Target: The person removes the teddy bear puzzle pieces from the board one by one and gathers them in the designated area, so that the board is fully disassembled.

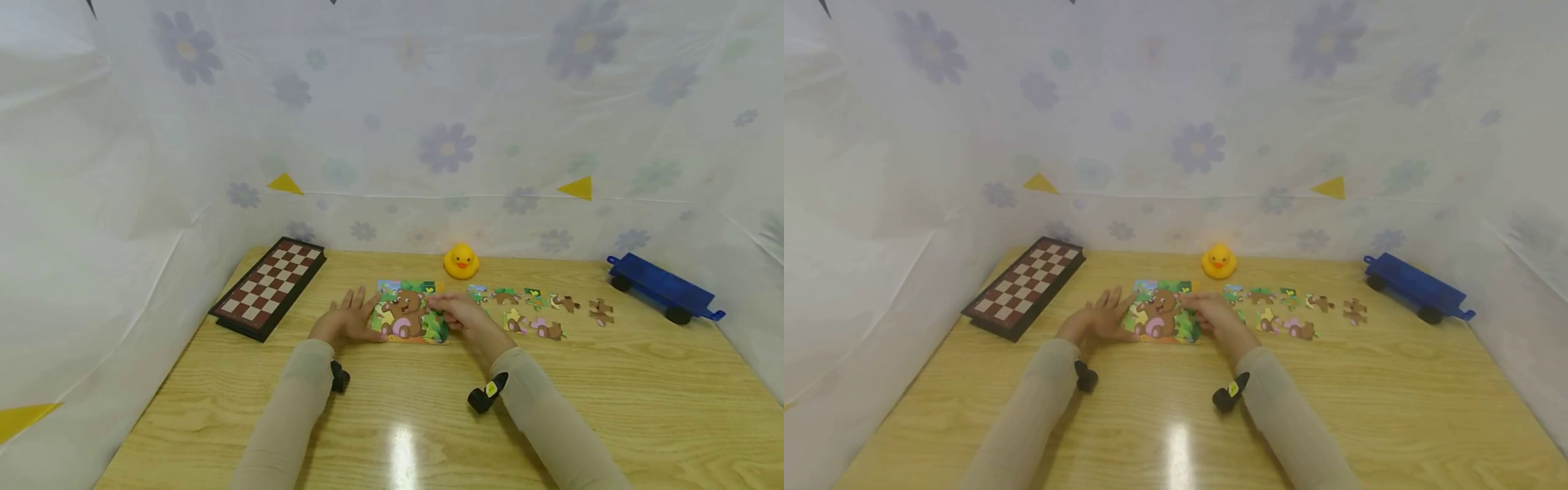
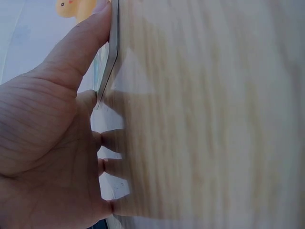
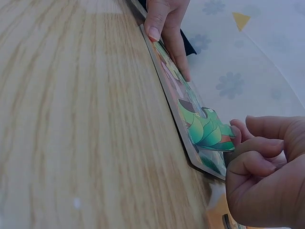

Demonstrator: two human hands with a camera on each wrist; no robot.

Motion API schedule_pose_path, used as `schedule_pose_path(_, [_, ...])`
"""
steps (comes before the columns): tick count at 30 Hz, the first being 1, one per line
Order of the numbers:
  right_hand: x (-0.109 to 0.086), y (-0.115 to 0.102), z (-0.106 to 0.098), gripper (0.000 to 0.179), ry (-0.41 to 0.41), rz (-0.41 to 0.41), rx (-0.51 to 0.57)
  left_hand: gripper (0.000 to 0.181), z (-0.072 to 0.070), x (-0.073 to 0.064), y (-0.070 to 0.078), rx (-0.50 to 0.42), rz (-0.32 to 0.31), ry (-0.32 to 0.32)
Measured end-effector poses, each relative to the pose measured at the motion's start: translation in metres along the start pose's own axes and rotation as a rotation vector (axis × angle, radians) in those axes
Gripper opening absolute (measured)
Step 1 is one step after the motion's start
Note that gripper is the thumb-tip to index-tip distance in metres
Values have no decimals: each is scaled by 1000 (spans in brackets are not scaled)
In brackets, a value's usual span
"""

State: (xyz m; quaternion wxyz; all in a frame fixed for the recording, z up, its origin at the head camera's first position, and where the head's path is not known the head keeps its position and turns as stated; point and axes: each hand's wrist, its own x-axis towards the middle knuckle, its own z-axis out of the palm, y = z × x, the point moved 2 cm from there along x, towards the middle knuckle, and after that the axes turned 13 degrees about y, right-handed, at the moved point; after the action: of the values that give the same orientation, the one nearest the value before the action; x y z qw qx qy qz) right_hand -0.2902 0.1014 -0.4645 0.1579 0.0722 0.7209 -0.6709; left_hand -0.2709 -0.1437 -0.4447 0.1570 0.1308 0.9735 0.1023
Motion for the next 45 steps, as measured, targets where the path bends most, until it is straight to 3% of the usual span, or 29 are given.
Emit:
schedule_pose_path(12, [2,0,-4,34,5,-15,-84,95,0,1,0,-2,2,-5])
schedule_pose_path(21, [1,-3,-2,33,0,-9,-88,95,0,0,0,-10,8,-3])
schedule_pose_path(32, [3,1,-4,32,4,-22,-186,96,1,1,-1,-8,4,-3])
schedule_pose_path(45, [-5,6,-8,38,-50,-35,-191,95,0,1,-1,-7,-4,-6])
